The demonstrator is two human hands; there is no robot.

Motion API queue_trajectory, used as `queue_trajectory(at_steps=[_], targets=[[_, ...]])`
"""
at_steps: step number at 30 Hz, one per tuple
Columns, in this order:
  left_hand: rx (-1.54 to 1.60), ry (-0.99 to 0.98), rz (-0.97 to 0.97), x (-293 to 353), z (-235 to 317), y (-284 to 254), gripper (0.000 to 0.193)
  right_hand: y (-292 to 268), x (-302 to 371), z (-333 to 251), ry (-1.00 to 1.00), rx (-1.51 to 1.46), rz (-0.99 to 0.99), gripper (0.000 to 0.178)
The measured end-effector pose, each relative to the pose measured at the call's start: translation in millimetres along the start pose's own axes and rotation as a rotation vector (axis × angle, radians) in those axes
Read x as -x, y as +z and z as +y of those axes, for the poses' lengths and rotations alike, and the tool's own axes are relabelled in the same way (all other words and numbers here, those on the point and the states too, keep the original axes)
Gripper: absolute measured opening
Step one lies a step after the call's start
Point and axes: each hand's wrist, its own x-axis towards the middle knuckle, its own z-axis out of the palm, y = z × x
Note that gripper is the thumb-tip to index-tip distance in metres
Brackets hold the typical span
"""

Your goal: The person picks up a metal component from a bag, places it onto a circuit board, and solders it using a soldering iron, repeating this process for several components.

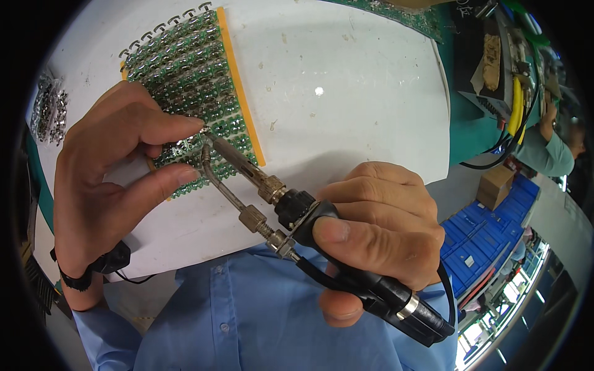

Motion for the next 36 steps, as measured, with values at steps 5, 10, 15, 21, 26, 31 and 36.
queue_trajectory(at_steps=[5, 10, 15, 21, 26, 31, 36], targets=[[0.005, 0.022, 0.021, -1, 1, 3, 0.035, -1, 2, -4, 0.028, -0.01, 0.019, 0.051], [0.029, -0.054, 0.067, -1, 5, 9, 0.035, 5, 5, 2, -0.022, -0.052, 0.251, 0.051], [0.018, 0.118, 0.003, -6, -9, 0, 0.034, 13, 10, 5, -0.029, -0.071, 0.422, 0.051], [-0.005, 0.126, -0.002, -3, -10, 0, 0.034, 13, 10, 8, -0.061, -0.067, 0.449, 0.052], [-0.023, 0.122, -0.012, -5, -6, -2, 0.034, 15, 10, 9, -0.057, -0.085, 0.457, 0.051], [-0.032, 0.127, -0.022, -4, -6, -2, 0.035, 19, 12, 5, 0.032, -0.062, 0.543, 0.051], [-0.033, 0.116, -0.028, -3, -7, -2, 0.037, 21, 12, 8, -0.014, -0.055, 0.555, 0.051]])
